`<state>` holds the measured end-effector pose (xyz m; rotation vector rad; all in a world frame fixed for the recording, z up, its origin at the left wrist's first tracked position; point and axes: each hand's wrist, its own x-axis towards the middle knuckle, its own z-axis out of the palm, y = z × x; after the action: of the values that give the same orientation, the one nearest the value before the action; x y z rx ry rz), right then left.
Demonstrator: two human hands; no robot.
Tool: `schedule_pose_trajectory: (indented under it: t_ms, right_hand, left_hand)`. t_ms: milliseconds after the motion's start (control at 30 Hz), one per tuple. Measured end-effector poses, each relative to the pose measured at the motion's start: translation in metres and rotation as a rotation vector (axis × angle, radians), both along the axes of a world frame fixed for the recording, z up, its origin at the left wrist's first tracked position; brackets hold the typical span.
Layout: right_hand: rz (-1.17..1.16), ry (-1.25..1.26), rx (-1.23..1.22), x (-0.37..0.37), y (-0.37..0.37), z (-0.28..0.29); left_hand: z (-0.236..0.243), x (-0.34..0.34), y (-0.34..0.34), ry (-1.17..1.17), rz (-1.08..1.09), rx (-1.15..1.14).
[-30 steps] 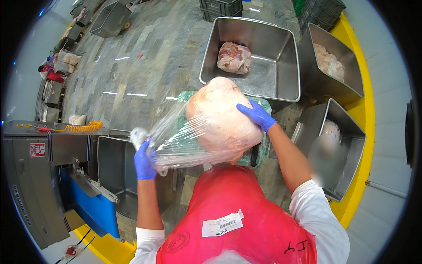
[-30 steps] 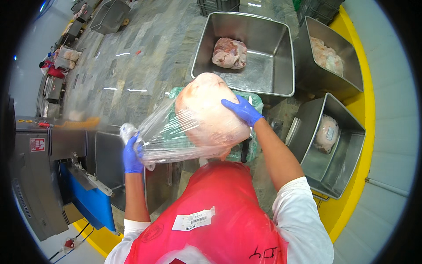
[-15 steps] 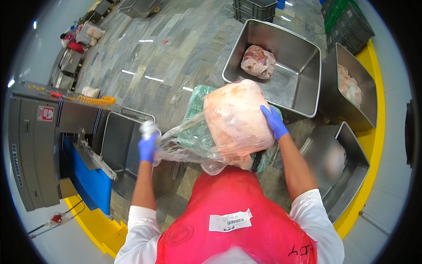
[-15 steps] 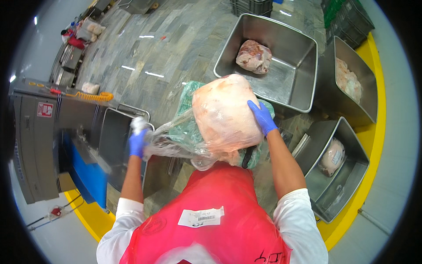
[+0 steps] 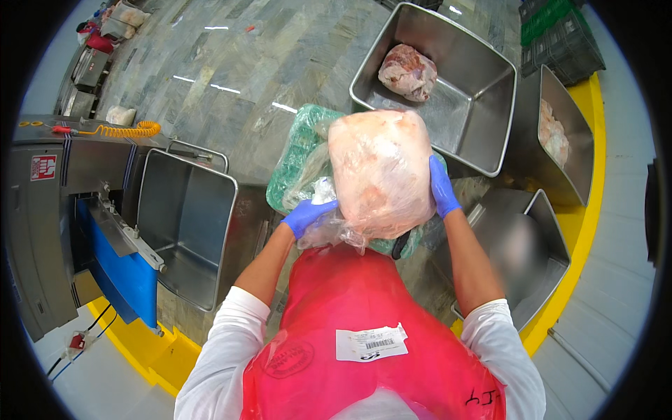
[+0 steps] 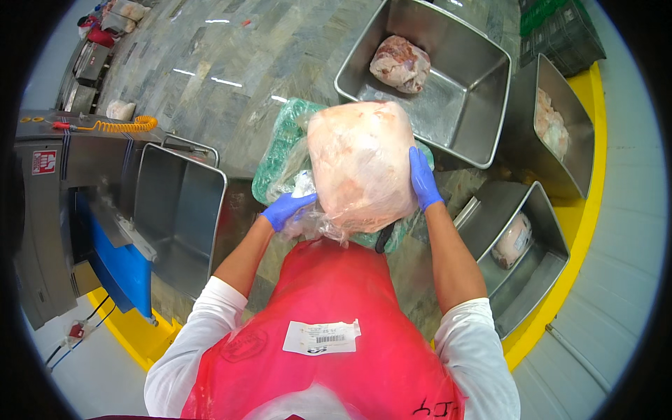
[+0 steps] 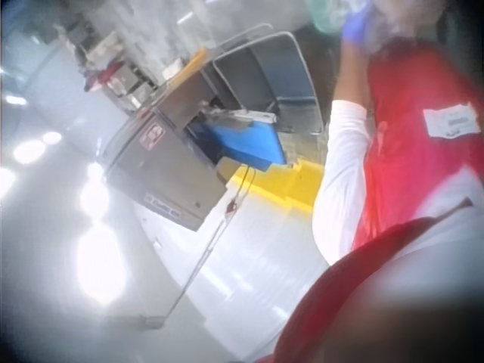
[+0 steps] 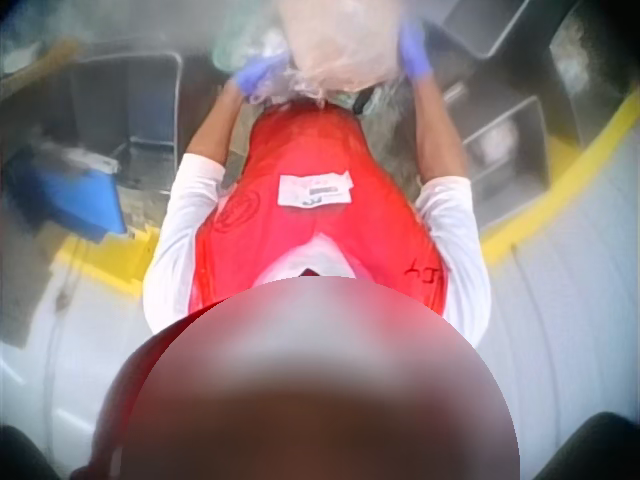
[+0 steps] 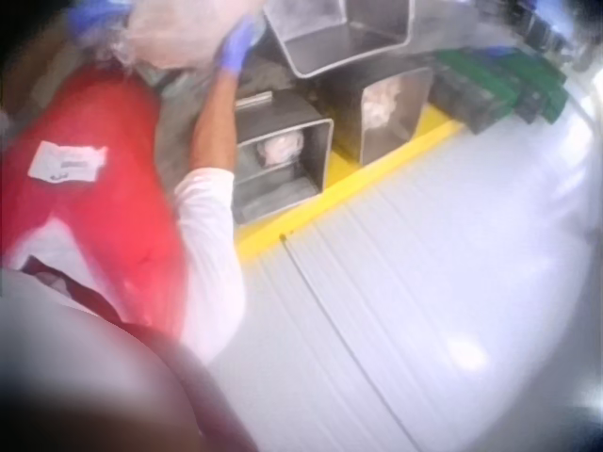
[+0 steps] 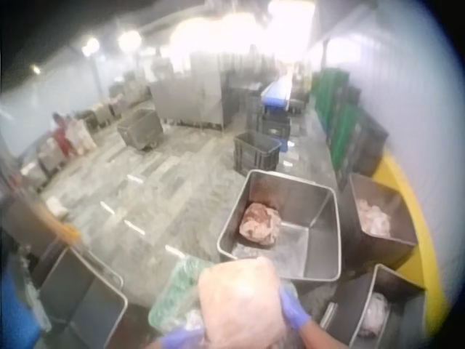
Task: The person is cutting and trimming a large piece of raw meat on a green cutting board. They use a knife to separate parts of the meat and place them into metal bins. The person also handles a plastic-wrapped piece of meat, unwrapping it and placing it on the cutting board.
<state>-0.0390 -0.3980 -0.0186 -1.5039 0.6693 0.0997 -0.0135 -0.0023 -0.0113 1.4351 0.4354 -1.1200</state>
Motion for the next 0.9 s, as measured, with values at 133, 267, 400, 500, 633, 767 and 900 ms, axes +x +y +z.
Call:
schedule_pose_trajectory:
  t_ms: [133,267,400,500,633,767,900]
  right_hand:
    - [0.244,-0.348,-0.68,-0.014,0.035,0.043]
    - [0.694,-0.594,-1.052,-0.034,0.099,0.119]
    - [0.808,-0.638,-1.111,-0.065,0.109,0.099]
    - [0.766,-0.609,-1.02,-0.084,0.105,0.104]
    - [0.46,-0.58,-0.888,-0.102,0.096,0.118]
    - [0.28,-0.494,-0.94,-0.089,0.046,0.152]
    - [0.19,-0.214,-0.999,-0.077,-0.036,0.112]
  left_hand:
    - [0.032,0.013,0.014,-0.182,-0.213,0.194]
    - [0.028,0.026,0.023,-0.548,-0.472,0.413]
    - [0.008,0.029,0.031,-0.893,-0.273,0.266]
    - [0.007,0.028,0.03,-0.614,-0.004,0.111]
    - [-0.005,0.019,0.018,-0.275,0.254,-0.053]
    - [-0.012,0.016,0.008,-0.146,0.361,-0.144]
    - [-0.04,0.017,0.001,-0.133,0.42,-0.214]
